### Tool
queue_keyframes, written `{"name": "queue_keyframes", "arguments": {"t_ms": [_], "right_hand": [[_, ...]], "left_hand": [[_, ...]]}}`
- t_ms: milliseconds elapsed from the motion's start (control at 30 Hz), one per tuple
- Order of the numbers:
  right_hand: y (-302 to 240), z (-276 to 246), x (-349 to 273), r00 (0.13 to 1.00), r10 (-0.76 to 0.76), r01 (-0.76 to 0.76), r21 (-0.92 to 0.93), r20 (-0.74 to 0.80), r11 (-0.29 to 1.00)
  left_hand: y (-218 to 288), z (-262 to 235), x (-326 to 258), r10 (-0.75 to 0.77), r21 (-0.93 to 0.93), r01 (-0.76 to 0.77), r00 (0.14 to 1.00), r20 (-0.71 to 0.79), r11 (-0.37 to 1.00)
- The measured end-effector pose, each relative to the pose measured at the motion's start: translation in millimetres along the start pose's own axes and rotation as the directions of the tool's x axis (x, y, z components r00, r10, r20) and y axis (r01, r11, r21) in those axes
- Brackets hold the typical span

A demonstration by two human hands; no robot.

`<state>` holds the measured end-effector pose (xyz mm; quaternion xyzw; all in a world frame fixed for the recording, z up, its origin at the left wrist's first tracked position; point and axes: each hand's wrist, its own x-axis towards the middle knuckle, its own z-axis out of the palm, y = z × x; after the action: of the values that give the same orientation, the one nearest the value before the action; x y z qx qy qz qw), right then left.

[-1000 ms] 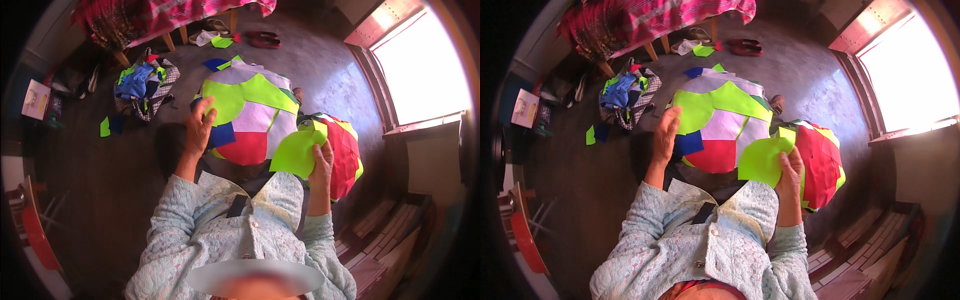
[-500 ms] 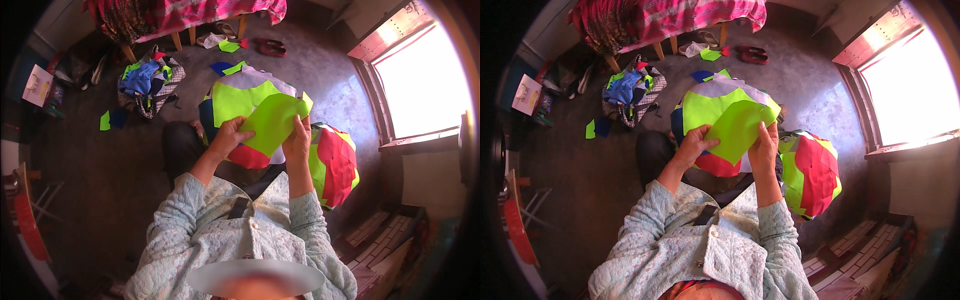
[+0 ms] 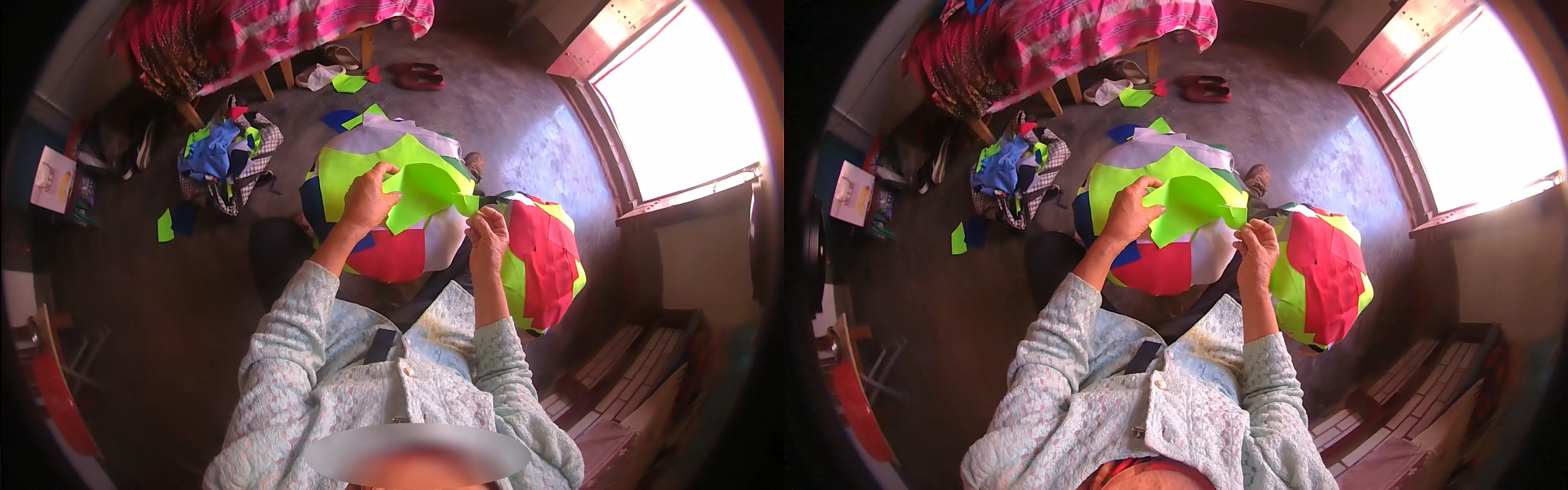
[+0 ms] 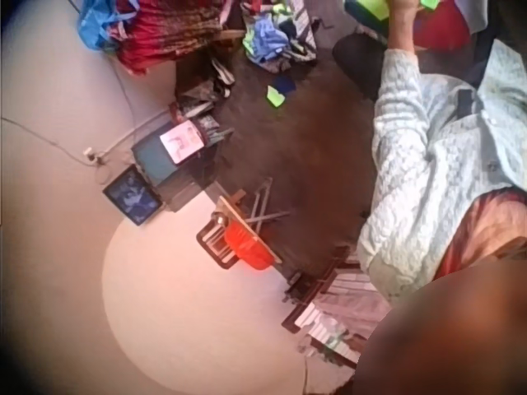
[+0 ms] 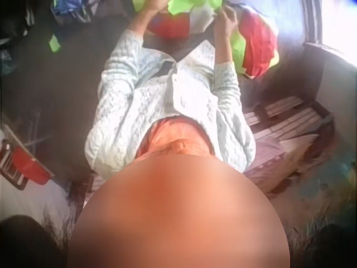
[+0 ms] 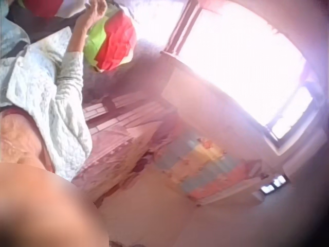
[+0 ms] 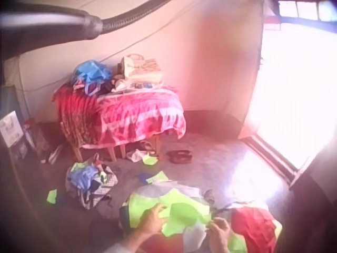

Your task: The person sits on the floor and assembles a colorful fabric object by hand, placing and adjusting various colored fabric pieces onto a base structure. The person handles green, red, blue, and white fabric pieces, arranging them to form a patterned surface.

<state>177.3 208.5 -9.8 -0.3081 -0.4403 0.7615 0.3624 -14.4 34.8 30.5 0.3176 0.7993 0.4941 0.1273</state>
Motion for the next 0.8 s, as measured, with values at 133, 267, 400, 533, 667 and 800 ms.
{"name": "queue_keyframes", "arguments": {"t_ms": [133,267,400,533,667,800], "right_hand": [[-5,-1,4,0.999,-0.044,0.045,0.028,-0.01,0.999],[-21,1,12,0.992,-0.125,0.126,0.016,-0.03,0.992],[-53,32,26,0.965,-0.263,0.262,-0.111,-0.002,0.959],[-77,63,52,0.852,-0.333,0.432,-0.182,0.405,0.883],[-81,96,68,0.687,-0.226,0.634,-0.418,0.69,0.65],[-72,72,67,0.755,-0.308,0.636,-0.532,0.579,0.559]], "left_hand": [[-8,-4,-1,0.042,-0.197,-0.038,0.999,0.016,0.98],[9,-8,-11,-0.032,-0.345,0.072,0.992,0.12,0.936],[29,4,-34,0.027,-0.457,0.074,0.977,0.212,0.886],[49,23,-65,-0.038,-0.407,0.209,0.92,0.39,0.889],[51,34,-80,0.018,-0.179,0.078,0.876,0.481,0.981],[40,27,-79,0.017,-0.102,0.023,0.927,0.374,0.994]]}}
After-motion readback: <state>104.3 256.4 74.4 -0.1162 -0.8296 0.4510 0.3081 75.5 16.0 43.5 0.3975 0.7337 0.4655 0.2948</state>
